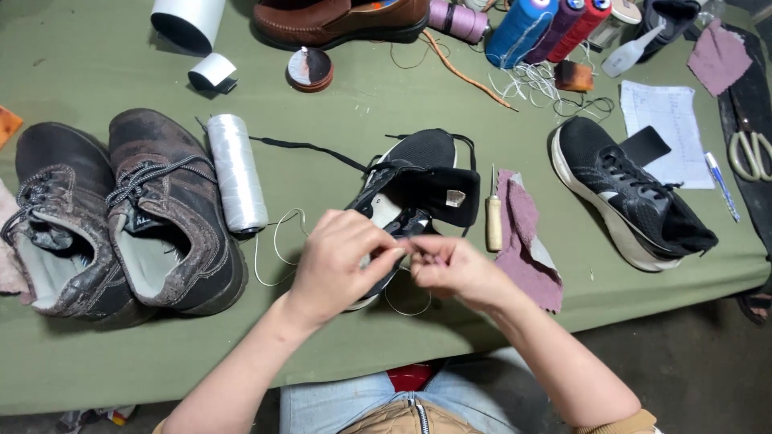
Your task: Repairing the heel of a sneaker by sewing the material and then threading the laces.
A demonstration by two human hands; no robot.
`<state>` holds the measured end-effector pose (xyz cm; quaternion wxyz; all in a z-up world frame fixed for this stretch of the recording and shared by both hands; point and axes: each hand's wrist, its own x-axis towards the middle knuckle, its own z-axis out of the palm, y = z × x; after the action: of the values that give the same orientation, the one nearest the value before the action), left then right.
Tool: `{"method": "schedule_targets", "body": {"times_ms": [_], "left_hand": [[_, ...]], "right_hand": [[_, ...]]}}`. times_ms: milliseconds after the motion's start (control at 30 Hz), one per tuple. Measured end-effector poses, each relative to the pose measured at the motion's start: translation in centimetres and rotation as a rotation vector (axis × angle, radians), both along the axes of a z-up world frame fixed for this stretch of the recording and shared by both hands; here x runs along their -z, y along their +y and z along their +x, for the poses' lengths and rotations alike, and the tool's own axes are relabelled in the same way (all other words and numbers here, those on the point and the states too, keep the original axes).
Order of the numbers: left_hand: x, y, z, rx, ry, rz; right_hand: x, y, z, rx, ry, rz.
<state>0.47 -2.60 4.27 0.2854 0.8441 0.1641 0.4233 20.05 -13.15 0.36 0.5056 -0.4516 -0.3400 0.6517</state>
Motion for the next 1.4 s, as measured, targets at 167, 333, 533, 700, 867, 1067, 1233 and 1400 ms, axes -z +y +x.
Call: {"method": "schedule_targets", "body": {"times_ms": [167,333,533,700,867,1067,1233,1400], "left_hand": [[0.1,-0.1,1.2,0.016,0.016,0.063],[-0.1,0.2,0.4,0.001,0.010,0.028],[-0.2,1.0,-2.5,-0.163,0.147,0.065],[1.8,2.1,-5.3,-0.358,0.211,-0.440],[2.5,1.4,-5.7,-0.394,0.397,-0.744],[5.4,-0.7,-5.4,-0.235,0.605,-0.672],[6.9,-2.1,-4.1,-0.124,0.506,-0.663],[5.8,-2.7,-3.7,-0.080,0.389,-0.876]], "right_hand": [[0.8,-1.6,1.6,0.097,0.008,-0.069],[-0.9,-3.3,8.8,0.379,-0.180,-0.019],[-8.4,-6.3,16.4,0.885,-0.527,0.031],[-8.7,-8.3,22.9,0.936,-0.653,0.191],[-0.5,-14.8,38.0,0.872,-0.781,0.187],[-6.2,-9.4,26.0,0.787,-1.016,0.005],[-8.9,-2.3,25.6,0.625,-1.178,0.060],[-11.4,3.6,30.3,0.793,-1.232,0.333]]}}
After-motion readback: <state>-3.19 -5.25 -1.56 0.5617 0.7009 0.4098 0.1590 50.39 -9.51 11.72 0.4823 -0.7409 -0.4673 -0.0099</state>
